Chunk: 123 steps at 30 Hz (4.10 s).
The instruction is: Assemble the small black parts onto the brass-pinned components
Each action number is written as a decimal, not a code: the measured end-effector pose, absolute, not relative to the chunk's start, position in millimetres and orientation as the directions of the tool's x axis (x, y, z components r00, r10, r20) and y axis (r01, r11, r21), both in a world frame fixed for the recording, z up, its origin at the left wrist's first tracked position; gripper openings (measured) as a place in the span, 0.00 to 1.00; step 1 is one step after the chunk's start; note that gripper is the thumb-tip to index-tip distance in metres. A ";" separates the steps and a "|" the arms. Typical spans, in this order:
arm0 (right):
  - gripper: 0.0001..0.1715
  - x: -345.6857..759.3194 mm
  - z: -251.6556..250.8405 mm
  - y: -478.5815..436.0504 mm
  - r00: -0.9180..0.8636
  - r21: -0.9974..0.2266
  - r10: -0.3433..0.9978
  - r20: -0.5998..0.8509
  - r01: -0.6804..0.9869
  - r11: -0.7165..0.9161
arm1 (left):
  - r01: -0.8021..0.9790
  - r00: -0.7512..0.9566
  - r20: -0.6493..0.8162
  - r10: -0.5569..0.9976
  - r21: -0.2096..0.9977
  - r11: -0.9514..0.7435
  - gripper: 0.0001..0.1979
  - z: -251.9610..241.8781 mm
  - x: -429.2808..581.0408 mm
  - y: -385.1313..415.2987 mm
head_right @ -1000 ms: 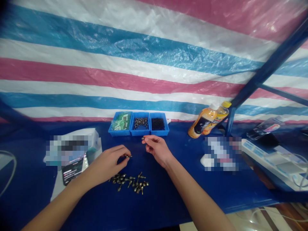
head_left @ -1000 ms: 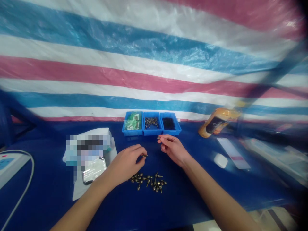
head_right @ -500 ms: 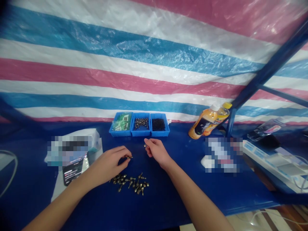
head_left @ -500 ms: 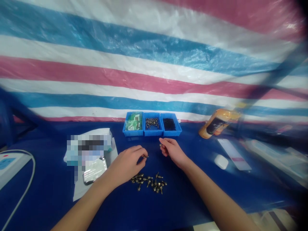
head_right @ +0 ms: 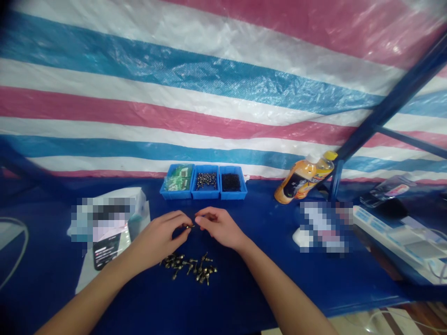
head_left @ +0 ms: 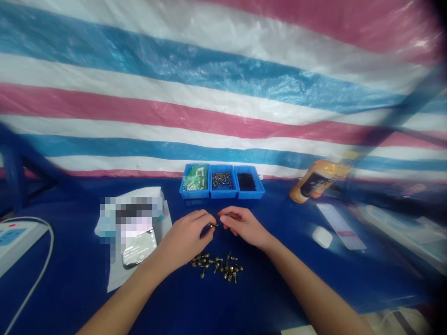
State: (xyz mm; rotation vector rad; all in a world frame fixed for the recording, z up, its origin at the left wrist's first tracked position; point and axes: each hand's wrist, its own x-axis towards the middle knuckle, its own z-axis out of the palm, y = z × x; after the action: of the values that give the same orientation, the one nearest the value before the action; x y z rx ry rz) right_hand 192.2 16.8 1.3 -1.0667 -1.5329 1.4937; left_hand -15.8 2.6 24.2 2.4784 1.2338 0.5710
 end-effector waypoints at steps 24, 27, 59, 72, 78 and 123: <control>0.15 188.4 3.7 7.4 -0.411 -0.961 0.911 0.040 0.235 0.148 | 0.668 0.460 0.301 0.836 0.504 -0.548 0.05 23.5 -13.0 1.2; 0.21 190.6 1.8 10.4 -0.380 -0.964 0.925 0.007 0.242 0.107 | 0.684 0.423 0.309 0.852 0.509 -0.523 0.07 23.9 -13.4 0.4; 0.33 221.1 42.0 -12.3 -0.667 -0.656 0.636 -0.387 0.685 0.319 | 0.718 0.013 0.452 0.892 0.616 -0.323 0.15 55.5 -46.1 8.9; 0.52 222.9 -14.1 -95.9 -0.595 -0.211 0.802 0.054 0.778 0.591 | 0.884 0.444 0.386 0.809 -0.042 -0.465 0.43 -17.5 -53.7 -96.3; 0.47 213.7 -7.3 -87.4 -0.620 -0.225 0.784 0.039 0.759 0.611 | 0.870 0.480 0.328 0.814 -0.063 -0.488 0.44 -32.7 -49.7 -91.2; 0.15 244.8 -11.4 4.4 -0.513 -0.349 0.826 0.234 0.749 0.564 | 0.748 0.575 0.151 0.804 0.302 -0.591 0.43 -23.4 4.6 -6.3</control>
State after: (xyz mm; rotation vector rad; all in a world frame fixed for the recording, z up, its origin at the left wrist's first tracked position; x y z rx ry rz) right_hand 244.8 4.4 -11.4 -1.2815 -2.4281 0.2868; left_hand 4.6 -6.3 -23.4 2.6012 1.2993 0.4045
